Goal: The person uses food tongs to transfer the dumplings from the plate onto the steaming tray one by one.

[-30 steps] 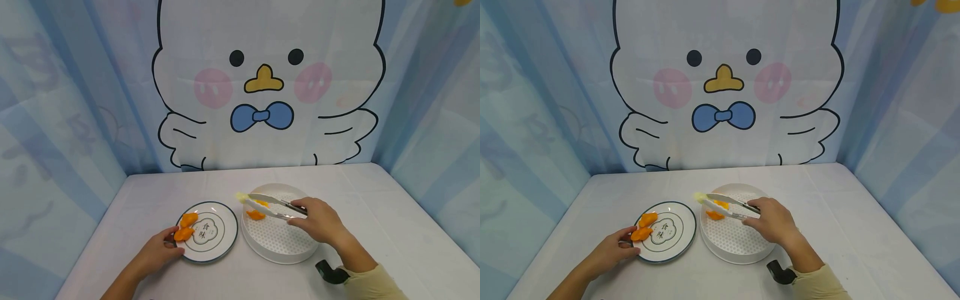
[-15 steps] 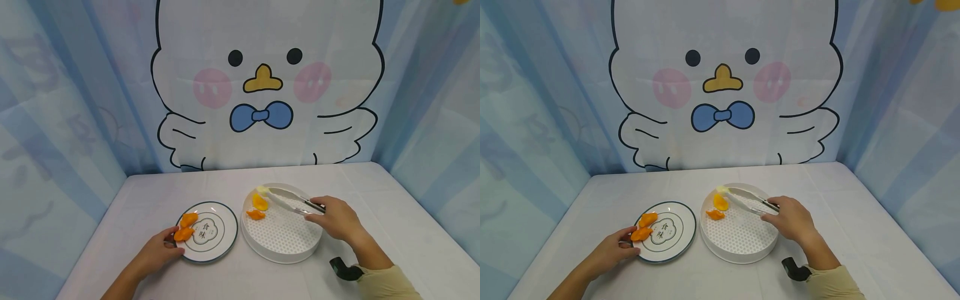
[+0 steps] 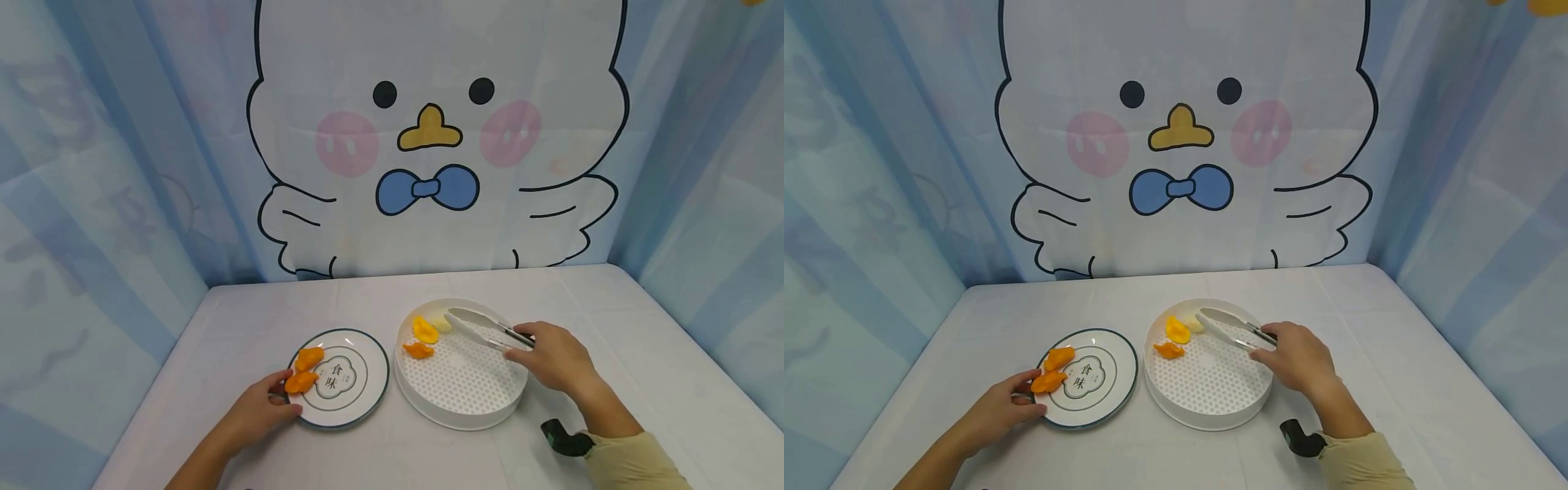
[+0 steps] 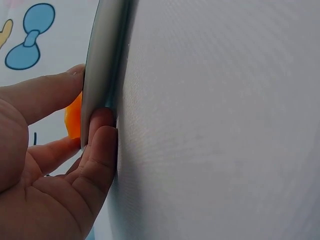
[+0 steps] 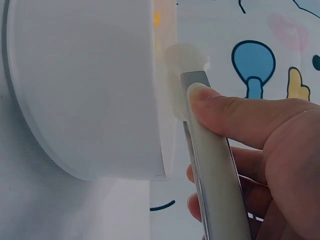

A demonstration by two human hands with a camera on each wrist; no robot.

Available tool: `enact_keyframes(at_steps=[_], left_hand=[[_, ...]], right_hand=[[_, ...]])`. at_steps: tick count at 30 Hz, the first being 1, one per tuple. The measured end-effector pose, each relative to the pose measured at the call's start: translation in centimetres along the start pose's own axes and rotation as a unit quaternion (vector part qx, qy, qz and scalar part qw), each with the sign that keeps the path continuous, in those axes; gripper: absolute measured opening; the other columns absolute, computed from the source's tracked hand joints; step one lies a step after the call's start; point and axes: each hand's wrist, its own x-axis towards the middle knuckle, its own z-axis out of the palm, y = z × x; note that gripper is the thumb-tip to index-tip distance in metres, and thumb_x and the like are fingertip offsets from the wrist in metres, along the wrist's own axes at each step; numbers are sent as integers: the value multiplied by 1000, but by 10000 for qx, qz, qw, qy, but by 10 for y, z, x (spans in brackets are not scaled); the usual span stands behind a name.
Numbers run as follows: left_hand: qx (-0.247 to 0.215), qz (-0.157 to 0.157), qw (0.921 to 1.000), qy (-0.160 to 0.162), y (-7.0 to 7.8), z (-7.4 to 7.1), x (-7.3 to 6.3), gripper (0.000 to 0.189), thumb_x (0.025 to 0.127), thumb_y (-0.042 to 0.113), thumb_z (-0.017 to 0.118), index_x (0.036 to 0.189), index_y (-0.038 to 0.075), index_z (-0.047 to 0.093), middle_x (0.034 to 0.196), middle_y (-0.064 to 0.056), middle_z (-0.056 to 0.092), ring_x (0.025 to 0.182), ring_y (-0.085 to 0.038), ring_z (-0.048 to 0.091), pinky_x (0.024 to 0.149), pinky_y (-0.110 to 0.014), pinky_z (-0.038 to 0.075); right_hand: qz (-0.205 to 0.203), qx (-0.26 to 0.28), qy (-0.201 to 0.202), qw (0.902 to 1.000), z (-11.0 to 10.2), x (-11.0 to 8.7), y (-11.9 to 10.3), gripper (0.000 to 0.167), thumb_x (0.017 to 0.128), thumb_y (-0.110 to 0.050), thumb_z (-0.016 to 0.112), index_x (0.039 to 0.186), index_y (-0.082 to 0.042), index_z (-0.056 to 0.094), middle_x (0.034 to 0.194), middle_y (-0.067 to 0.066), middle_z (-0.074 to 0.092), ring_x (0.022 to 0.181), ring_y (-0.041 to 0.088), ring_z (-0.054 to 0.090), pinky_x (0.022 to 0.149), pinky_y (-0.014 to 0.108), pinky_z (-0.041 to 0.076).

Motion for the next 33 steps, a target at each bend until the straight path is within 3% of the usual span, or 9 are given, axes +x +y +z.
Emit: enact_keyframes(at_steps=[16, 24, 33], left_hand=[[-4, -36, 10000, -23, -3, 0, 3, 78, 82, 21, 83, 147, 1, 45, 121, -16, 59, 90, -22, 58, 80, -37, 56], [-153, -42, 9999, 48, -4, 0, 4, 88, 81, 19, 84, 151, 1, 34, 119, -18, 55, 94, -25, 56, 82, -37, 56], [-188, 83, 9998, 14, -5, -1, 4, 86, 80, 21, 84, 149, -2, 37, 118, -17, 56, 93, -23, 59, 84, -39, 56]], right_hand=[[92, -5, -92, 9999, 1, 1, -7, 61, 87, -39, 75, 131, 1, 62, 131, 30, 58, 119, 50, 53, 89, 63, 47], [-157, 73, -25, 9998, 5, 2, -23, 61, 85, -41, 76, 130, -1, 64, 129, 26, 61, 118, 47, 55, 88, 61, 48], [-325, 208, -281, 9989, 12, 8, -58, 62, 84, -39, 79, 133, -5, 64, 130, 19, 62, 120, 41, 56, 94, 61, 47]])
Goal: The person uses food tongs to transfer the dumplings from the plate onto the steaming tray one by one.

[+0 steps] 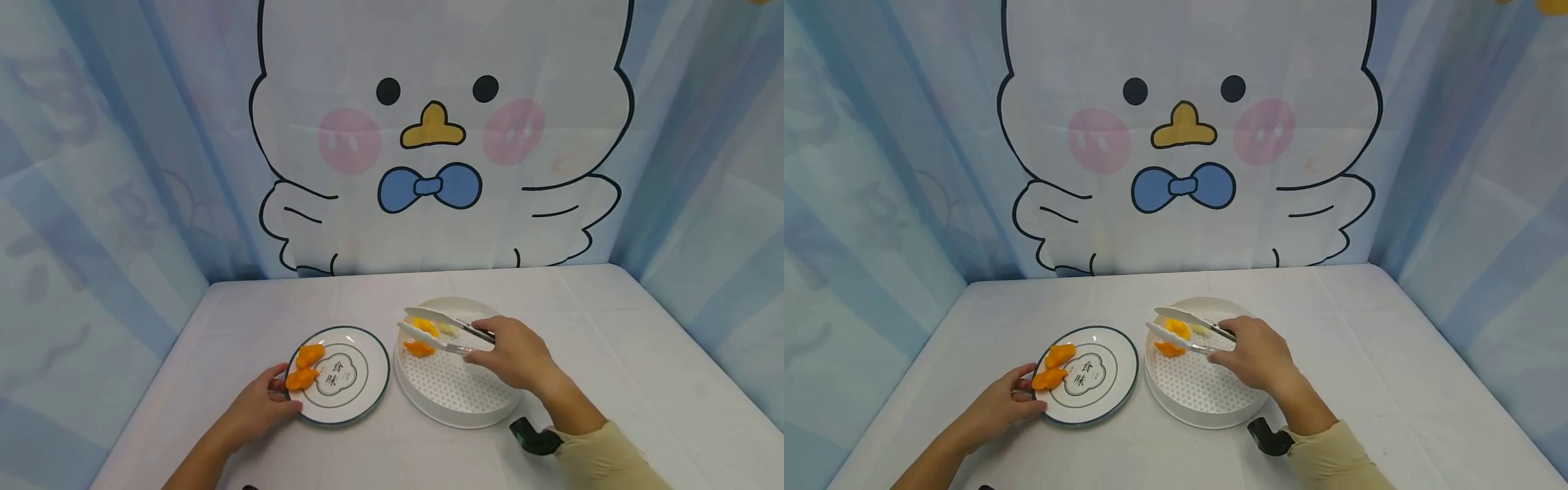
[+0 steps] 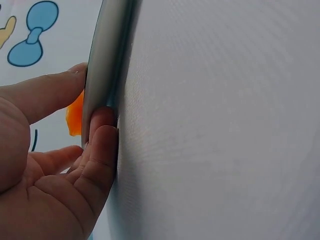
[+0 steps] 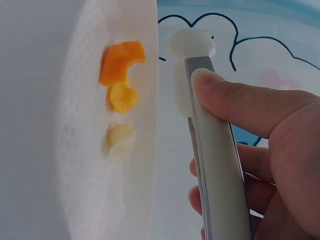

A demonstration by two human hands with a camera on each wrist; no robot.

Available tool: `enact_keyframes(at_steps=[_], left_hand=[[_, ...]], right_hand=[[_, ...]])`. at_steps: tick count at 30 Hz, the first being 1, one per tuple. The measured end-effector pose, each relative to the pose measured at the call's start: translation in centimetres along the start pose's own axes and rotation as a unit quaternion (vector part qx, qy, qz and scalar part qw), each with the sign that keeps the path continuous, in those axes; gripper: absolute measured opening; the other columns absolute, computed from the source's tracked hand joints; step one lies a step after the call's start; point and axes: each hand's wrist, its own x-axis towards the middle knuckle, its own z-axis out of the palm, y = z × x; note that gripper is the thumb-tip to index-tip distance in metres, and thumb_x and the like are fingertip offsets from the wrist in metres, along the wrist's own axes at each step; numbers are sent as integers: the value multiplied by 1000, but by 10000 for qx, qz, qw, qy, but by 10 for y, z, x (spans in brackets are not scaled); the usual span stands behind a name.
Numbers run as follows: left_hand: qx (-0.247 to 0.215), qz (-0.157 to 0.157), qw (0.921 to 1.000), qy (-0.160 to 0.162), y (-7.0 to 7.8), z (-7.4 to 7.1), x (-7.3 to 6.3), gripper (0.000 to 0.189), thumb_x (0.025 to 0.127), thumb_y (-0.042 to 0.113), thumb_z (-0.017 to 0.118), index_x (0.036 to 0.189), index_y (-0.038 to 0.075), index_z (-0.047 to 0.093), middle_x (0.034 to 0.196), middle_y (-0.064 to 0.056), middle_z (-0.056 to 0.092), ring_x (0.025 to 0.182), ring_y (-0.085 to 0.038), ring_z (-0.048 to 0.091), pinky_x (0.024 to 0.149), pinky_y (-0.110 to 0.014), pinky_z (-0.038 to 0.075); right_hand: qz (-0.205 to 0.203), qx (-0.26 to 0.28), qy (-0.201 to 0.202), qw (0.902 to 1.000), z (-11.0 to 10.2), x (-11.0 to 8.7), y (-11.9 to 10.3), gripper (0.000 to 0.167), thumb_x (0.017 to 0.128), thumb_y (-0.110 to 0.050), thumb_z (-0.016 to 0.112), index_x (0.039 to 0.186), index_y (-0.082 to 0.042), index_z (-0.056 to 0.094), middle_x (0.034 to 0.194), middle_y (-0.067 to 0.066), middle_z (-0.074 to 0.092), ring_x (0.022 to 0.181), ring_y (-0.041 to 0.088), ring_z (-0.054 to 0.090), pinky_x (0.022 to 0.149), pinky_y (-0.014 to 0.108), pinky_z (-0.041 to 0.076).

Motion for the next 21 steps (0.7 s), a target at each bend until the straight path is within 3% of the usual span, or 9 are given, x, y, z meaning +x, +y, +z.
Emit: enact_keyframes(at_steps=[9, 21], left_hand=[[-133, 18, 9999, -11, -1, -1, -1, 80, 82, 19, 82, 148, 2, 40, 121, -18, 57, 93, -23, 58, 83, -38, 57], [-562, -47, 9984, -26, -7, -2, 3, 68, 86, 10, 76, 145, 0, 45, 117, -17, 57, 91, -22, 60, 79, -33, 57]], right_hand=[[-575, 36, -140, 9982, 13, 14, -34, 61, 81, -36, 83, 131, -7, 66, 127, 11, 65, 117, 33, 58, 98, 56, 47], [-1192, -160, -318, 9922, 29, 27, -64, 55, 79, -36, 84, 124, -9, 70, 112, 2, 68, 98, 20, 60, 84, 41, 52]])
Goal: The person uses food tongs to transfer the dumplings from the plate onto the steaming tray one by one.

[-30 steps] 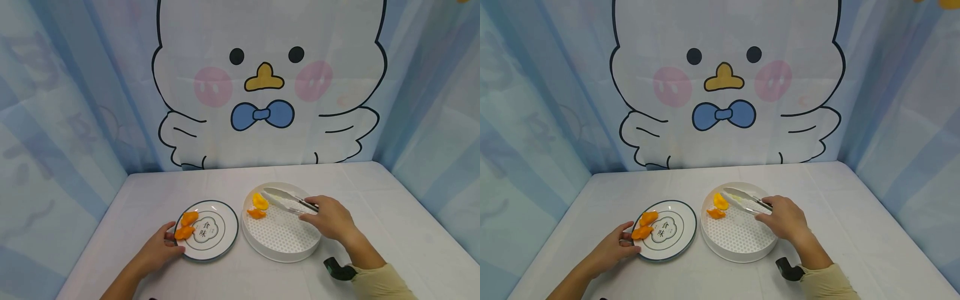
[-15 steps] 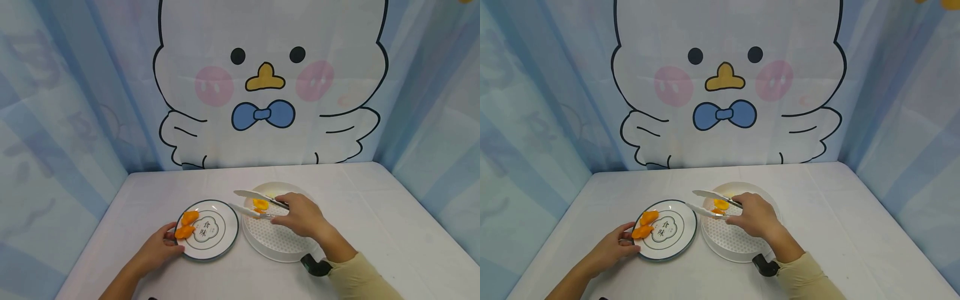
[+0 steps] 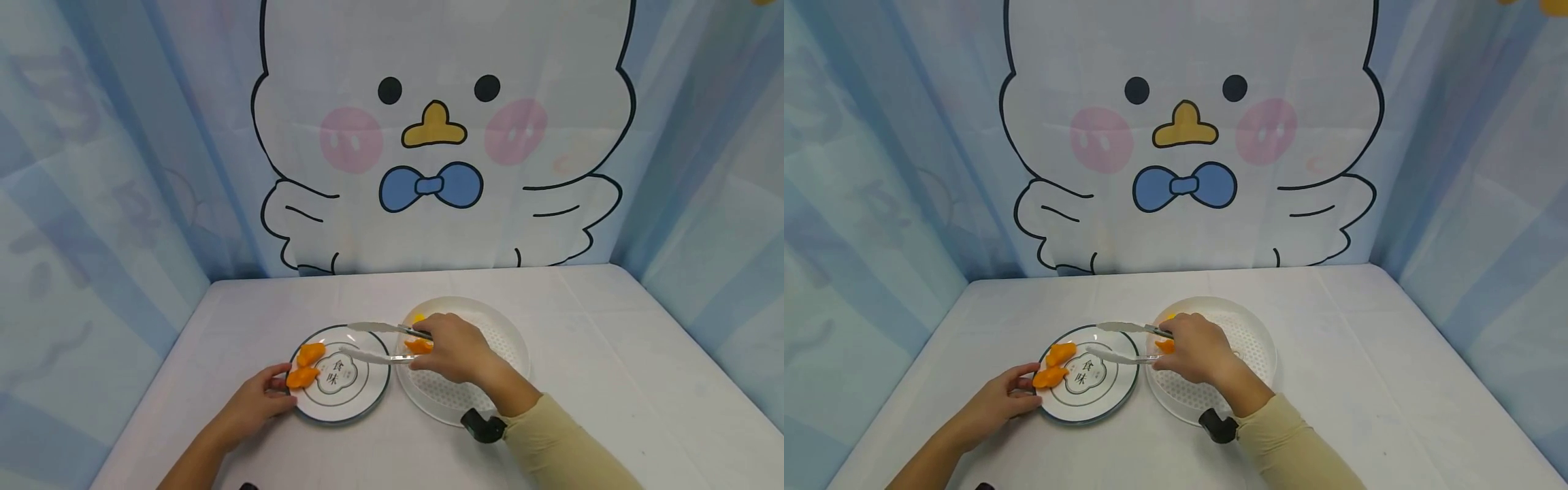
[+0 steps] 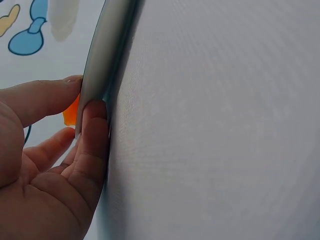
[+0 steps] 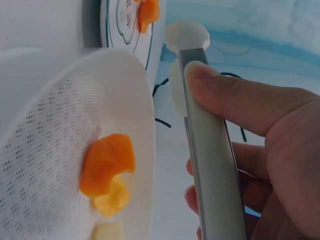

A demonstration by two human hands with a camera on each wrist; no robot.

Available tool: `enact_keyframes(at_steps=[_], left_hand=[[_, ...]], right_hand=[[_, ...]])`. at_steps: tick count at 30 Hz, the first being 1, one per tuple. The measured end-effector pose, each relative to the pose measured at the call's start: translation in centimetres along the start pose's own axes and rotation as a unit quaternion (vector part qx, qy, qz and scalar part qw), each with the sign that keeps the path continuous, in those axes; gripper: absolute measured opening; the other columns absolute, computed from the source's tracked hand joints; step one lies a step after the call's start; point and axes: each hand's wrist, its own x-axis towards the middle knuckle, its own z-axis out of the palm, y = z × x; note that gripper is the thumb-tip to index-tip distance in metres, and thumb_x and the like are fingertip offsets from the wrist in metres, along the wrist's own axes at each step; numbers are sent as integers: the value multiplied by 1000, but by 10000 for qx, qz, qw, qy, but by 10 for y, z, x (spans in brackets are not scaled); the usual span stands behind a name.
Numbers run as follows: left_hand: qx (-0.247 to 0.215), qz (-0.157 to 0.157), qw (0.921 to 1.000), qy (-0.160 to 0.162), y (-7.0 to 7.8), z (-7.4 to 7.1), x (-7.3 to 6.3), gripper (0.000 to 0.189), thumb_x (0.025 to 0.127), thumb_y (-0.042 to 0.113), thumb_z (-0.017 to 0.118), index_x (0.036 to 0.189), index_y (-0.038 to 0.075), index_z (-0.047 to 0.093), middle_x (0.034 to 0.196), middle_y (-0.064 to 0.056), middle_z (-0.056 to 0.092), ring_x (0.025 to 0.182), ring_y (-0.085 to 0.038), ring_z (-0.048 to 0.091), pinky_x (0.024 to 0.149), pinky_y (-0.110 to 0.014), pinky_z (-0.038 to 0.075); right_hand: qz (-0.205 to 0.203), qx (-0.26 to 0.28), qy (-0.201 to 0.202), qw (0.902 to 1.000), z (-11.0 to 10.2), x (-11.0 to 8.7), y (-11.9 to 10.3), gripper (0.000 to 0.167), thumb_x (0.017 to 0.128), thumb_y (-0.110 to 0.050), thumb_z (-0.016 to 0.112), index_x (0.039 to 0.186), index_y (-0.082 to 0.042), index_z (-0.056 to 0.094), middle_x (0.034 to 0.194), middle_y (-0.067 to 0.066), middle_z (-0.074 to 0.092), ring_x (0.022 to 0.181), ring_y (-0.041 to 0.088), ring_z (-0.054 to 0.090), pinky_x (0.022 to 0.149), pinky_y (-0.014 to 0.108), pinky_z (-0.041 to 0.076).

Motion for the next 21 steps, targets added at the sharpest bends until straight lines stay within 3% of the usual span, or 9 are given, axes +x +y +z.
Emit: enact_keyframes(at_steps=[10, 21], left_hand=[[52, 31, 9999, 82, 0, 0, 0, 66, 86, 9, 76, 144, -1, 47, 117, -16, 59, 89, -22, 60, 78, -33, 57], [566, 106, 9983, 76, 7, -1, -2, 65, 87, 14, 77, 144, 0, 49, 116, -13, 61, 91, -21, 59, 77, -33, 56]], right_hand=[[-375, 15, -244, 9990, 9, 19, -17, 54, 81, -36, 82, 125, -8, 69, 115, 5, 68, 108, 23, 61, 88, 41, 52], [-335, -32, -427, 9985, 19, 30, -25, 58, 79, -39, 83, 125, -8, 69, 118, 7, 69, 110, 25, 62, 92, 42, 50]])
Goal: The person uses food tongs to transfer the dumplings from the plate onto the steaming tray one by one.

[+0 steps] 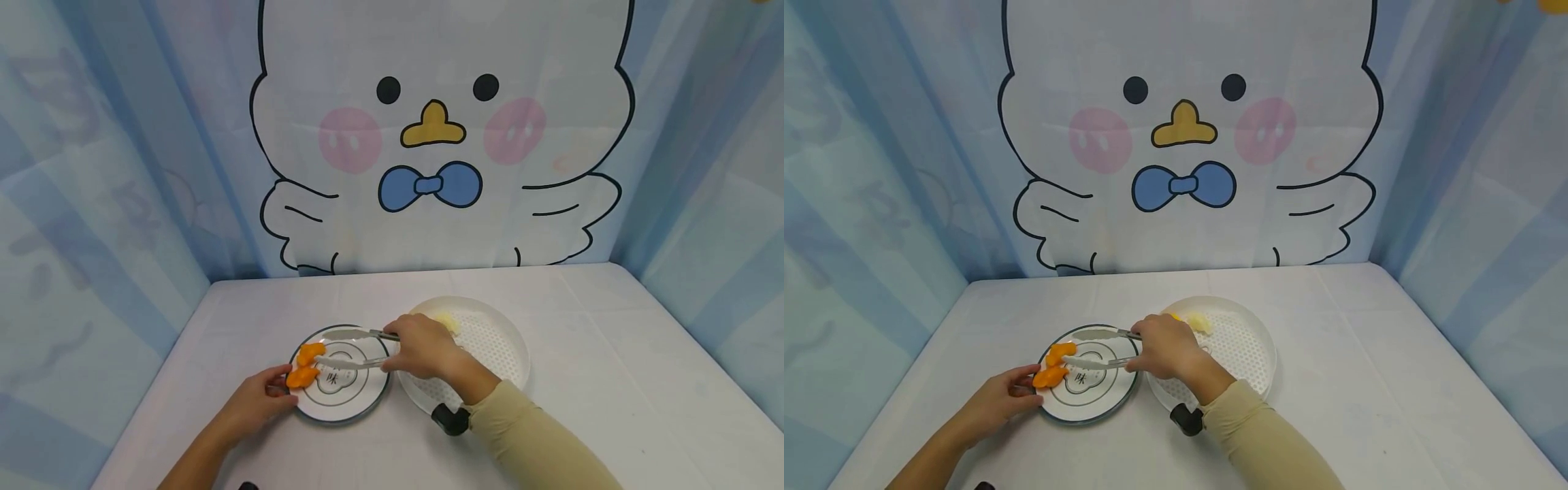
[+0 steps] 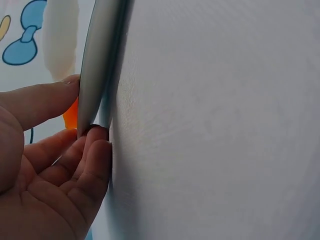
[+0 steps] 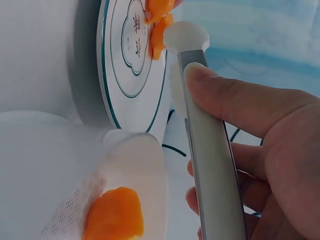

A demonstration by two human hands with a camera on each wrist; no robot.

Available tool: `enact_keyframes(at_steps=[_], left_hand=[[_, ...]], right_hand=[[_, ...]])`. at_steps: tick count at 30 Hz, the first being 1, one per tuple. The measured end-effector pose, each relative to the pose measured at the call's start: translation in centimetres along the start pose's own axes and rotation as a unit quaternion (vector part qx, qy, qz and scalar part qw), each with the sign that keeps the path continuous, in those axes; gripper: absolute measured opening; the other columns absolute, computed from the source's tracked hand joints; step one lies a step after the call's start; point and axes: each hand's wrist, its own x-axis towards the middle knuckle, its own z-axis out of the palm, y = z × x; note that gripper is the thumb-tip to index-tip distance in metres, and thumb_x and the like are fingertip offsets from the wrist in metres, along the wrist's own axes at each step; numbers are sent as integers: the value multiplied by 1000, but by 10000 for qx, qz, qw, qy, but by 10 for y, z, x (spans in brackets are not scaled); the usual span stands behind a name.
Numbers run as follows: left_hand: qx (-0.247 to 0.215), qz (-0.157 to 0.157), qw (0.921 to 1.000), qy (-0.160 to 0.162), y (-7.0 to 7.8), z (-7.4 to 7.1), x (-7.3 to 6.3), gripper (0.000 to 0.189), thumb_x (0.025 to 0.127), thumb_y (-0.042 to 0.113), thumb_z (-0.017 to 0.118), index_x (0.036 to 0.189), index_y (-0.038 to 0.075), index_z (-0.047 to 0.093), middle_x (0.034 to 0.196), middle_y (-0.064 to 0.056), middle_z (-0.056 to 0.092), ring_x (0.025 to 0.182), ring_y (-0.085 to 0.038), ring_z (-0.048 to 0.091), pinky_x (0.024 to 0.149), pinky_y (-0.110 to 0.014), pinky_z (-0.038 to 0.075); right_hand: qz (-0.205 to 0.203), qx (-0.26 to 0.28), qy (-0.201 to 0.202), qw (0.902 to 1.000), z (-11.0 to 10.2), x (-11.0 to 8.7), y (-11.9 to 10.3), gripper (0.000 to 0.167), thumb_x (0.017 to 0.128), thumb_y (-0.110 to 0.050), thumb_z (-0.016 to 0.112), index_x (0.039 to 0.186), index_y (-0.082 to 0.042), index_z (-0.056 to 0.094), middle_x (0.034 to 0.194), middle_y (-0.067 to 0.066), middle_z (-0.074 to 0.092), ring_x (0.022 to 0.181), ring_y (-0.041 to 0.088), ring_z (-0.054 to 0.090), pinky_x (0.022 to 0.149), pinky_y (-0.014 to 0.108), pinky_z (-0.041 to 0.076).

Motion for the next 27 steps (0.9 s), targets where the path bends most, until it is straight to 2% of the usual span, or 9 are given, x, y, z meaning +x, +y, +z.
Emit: enact_keyframes(at_steps=[9, 21, 27], left_hand=[[613, 157, 9978, 181, 2, -5, 1, 72, 85, 20, 80, 146, 1, 47, 136, -19, 52, 94, -23, 56, 78, -34, 56], [808, 122, 9965, 157, 4, -8, 4, 70, 82, 23, 83, 141, 1, 53, 126, -15, 60, 96, -24, 56, 85, -41, 56], [883, 106, 9959, 154, 2, -8, 5, 70, 82, 26, 84, 141, 2, 54, 122, -14, 62, 97, -24, 58, 86, -44, 56]], right_hand=[[230, -120, -115, 9996, 4, 3, -7, 60, 78, -41, 84, 127, -11, 69, 122, 5, 68, 111, 23, 61, 91, 43, 50], [239, -396, -223, 9987, 8, 12, -12, 62, 79, -44, 83, 130, -12, 68, 125, 5, 66, 114, 24, 59, 94, 39, 49], [256, -533, -293, 9978, 11, 16, -16, 64, 79, -46, 83, 132, -14, 66, 126, 3, 65, 112, 22, 58, 91, 38, 50]])
